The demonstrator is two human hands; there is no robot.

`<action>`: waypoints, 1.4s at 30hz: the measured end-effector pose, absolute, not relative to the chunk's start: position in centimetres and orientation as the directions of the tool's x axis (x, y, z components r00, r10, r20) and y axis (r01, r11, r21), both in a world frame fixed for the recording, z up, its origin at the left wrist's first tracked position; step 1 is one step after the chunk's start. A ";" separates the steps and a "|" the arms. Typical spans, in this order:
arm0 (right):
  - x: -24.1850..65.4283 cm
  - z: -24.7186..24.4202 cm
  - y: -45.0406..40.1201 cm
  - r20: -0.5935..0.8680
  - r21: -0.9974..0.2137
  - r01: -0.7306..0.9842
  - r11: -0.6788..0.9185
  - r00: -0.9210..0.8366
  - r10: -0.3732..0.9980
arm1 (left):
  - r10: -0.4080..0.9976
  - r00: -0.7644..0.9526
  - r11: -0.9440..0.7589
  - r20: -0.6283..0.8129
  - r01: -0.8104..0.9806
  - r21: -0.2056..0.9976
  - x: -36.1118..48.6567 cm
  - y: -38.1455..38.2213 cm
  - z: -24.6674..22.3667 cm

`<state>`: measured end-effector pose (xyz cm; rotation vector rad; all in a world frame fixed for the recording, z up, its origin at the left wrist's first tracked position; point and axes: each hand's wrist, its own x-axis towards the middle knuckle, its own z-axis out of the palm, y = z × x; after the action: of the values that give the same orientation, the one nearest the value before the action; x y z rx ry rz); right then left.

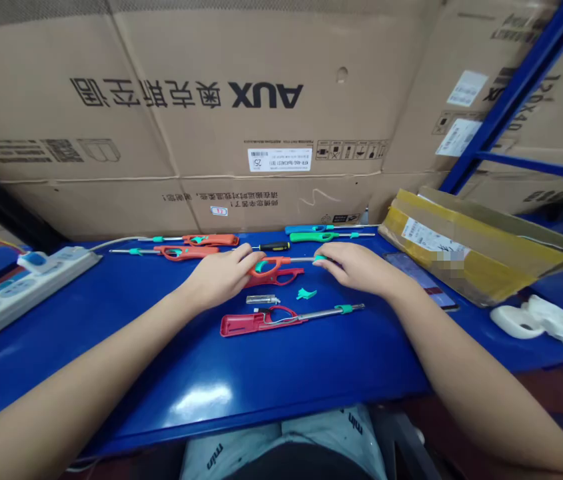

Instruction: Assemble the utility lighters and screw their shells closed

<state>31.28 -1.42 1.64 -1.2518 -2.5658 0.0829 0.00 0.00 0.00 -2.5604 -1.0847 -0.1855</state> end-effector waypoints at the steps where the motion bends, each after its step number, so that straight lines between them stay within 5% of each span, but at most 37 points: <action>1: 31.2 1.5 -1.4 0.224 -0.154 0.766 0.624 -0.588 0.777 | 0.672 0.693 -0.651 0.261 0.721 -0.239 0.0 0.0 0.0; 5: 30.6 1.1 -1.3 0.221 -0.092 0.765 0.638 -0.609 0.762 | 0.661 0.673 -0.658 0.332 0.732 -0.176 0.2 -0.3 -0.2; 11: 28.6 0.8 -2.6 0.180 -0.032 0.744 0.667 -0.652 0.736 | 0.614 0.715 -0.678 0.335 0.695 -0.239 2.4 -2.1 -0.4; 21: 28.2 0.4 -2.2 0.221 -0.060 0.760 0.647 -0.622 0.751 | 0.646 0.668 -0.639 0.369 0.738 -0.218 2.8 -2.1 0.0; 24: 29.1 0.5 -1.1 0.320 -0.079 0.760 0.645 -0.594 0.738 | 0.692 0.631 -0.632 0.352 0.764 -0.127 3.8 0.2 0.3; 27: 30.4 0.5 -0.1 0.568 -0.129 0.800 0.585 -0.425 0.705 | 0.772 0.537 -0.563 0.341 0.826 -0.027 6.1 3.9 1.0; 32: 31.0 0.1 0.5 0.766 -0.236 0.709 0.665 -0.285 0.576 | 0.778 0.537 -0.569 0.327 0.822 0.004 10.8 10.2 2.0; 37: 30.1 -0.9 0.3 0.641 -0.194 0.612 0.766 -0.512 0.571 | 0.756 0.612 -0.630 0.230 0.777 0.004 13.4 14.1 1.3; 42: 29.7 -1.0 -0.2 0.552 -0.214 0.619 0.756 -0.562 0.616 | 0.754 0.622 -0.639 0.209 0.769 0.016 14.0 15.1 0.3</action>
<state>29.67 -0.19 -1.05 -0.9226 -2.3324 -0.0056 13.96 15.10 0.35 -2.7616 -1.2986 -0.3027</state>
